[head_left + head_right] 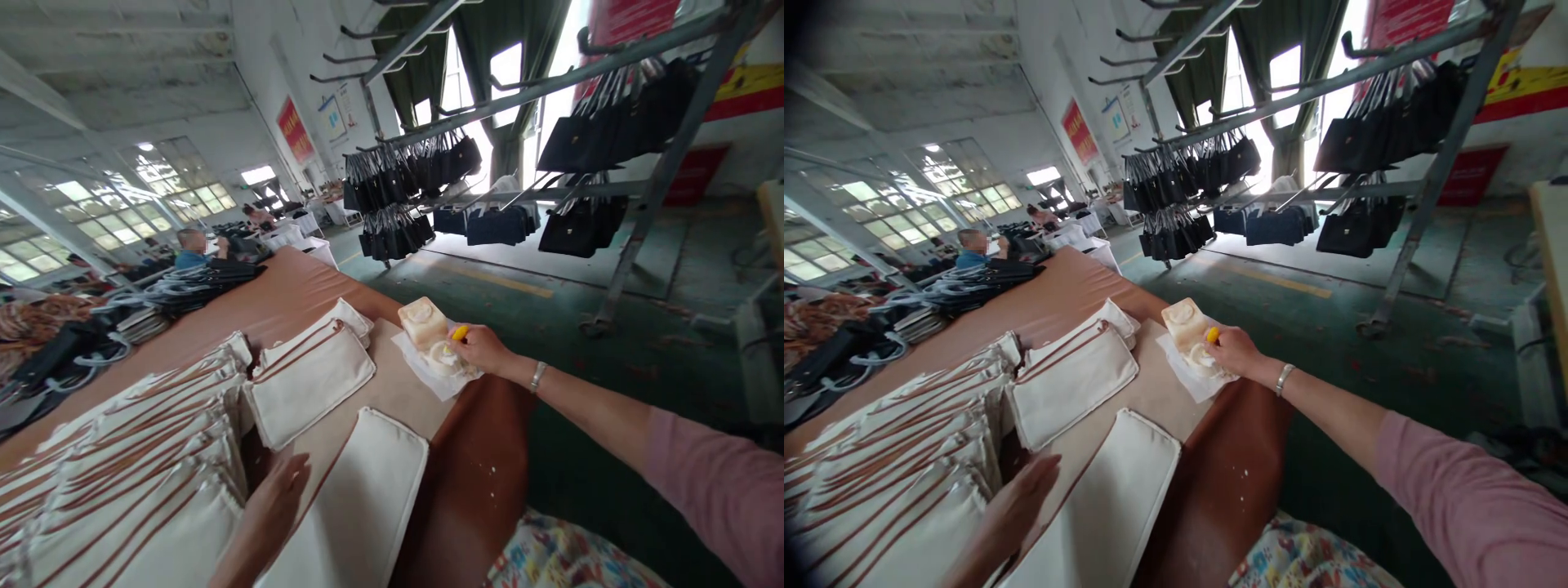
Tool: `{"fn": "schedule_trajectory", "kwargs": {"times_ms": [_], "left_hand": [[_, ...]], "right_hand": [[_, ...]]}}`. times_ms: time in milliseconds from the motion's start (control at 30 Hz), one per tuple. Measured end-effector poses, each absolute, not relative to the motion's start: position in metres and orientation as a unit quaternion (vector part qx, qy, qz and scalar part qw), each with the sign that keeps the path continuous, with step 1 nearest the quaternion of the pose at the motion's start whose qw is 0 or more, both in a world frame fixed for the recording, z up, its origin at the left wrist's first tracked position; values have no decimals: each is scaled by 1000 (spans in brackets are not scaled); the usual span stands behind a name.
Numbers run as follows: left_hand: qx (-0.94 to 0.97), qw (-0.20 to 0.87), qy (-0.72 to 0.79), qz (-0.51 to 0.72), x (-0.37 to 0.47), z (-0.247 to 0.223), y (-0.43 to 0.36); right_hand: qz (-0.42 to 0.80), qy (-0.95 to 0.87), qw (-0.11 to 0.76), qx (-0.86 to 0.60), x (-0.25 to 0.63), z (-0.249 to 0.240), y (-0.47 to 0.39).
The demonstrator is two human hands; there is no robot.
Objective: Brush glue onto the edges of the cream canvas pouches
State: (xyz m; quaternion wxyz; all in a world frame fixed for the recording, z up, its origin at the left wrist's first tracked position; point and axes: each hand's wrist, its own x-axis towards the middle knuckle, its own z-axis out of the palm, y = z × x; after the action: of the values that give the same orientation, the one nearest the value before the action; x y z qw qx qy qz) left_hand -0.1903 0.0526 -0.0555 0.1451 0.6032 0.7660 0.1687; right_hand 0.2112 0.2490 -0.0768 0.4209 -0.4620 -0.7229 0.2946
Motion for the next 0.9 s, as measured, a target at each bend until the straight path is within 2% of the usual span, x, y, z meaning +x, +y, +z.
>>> {"fn": "schedule_trajectory", "kwargs": {"times_ms": [167,367,500,600,700,800,900], "left_hand": [[560,174,809,41,-151,-99,98],[516,201,833,-2,-131,-108,124],[528,241,813,46,-122,-100,123],[527,270,798,114,-112,-87,113],[520,302,778,181,-100,-68,97],[515,309,766,230,-88,-49,79],[520,303,755,259,-74,-32,62]], "right_hand": [[252,-746,408,-461,213,-87,258],[230,-810,393,-370,236,-94,235],[217,-830,403,-318,247,-99,215],[209,-799,449,-340,247,-102,211],[231,-777,456,-367,243,-100,210],[260,-733,477,-409,238,-82,197],[349,-645,523,-435,230,-48,174]]}}
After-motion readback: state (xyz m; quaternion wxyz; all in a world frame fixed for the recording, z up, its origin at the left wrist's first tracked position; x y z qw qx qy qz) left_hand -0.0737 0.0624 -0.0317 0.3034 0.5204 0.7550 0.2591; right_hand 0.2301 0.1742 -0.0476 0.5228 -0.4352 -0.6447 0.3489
